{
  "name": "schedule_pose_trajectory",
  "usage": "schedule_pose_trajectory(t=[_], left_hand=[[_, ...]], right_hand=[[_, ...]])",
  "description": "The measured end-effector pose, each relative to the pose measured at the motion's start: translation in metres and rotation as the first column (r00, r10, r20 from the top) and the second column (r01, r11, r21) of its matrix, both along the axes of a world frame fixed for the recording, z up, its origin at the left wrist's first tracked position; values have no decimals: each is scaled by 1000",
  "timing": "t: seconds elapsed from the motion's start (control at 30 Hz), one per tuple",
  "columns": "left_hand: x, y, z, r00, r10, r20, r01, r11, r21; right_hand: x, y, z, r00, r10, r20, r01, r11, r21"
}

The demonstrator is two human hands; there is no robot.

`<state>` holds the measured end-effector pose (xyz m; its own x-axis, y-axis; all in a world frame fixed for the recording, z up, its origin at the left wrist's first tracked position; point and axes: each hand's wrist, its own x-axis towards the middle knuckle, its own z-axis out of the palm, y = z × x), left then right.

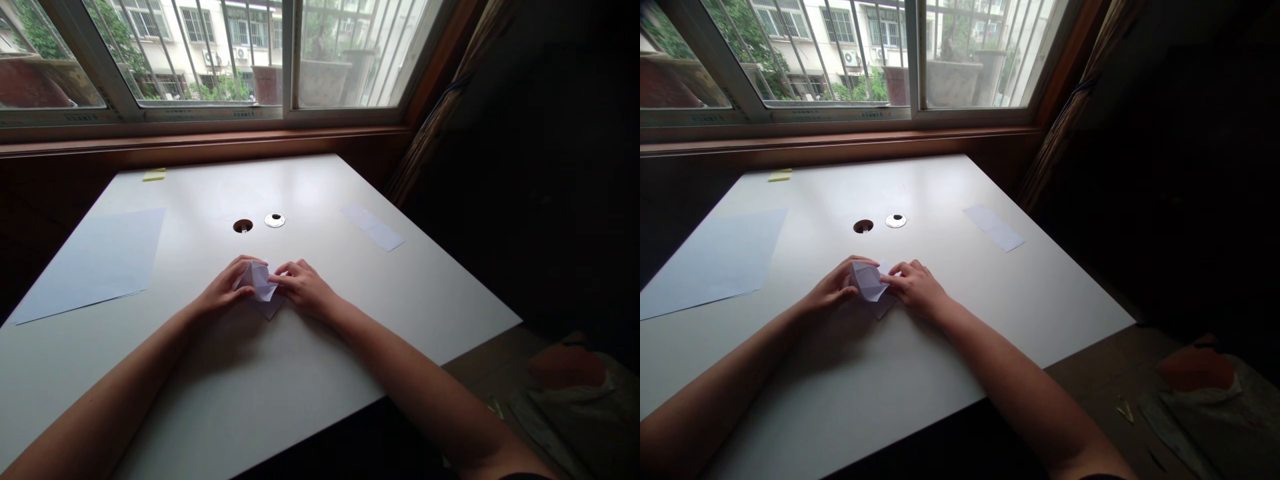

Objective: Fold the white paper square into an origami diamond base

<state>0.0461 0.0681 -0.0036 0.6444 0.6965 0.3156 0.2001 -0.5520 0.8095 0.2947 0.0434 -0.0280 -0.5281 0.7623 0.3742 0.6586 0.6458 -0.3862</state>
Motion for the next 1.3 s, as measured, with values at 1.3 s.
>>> schedule_pose_trajectory(t=[1.3], left_hand=[[10,-20,48,938,305,164,-308,951,-6]], right_hand=[[0,-1,2,1000,-5,27,6,999,-35]])
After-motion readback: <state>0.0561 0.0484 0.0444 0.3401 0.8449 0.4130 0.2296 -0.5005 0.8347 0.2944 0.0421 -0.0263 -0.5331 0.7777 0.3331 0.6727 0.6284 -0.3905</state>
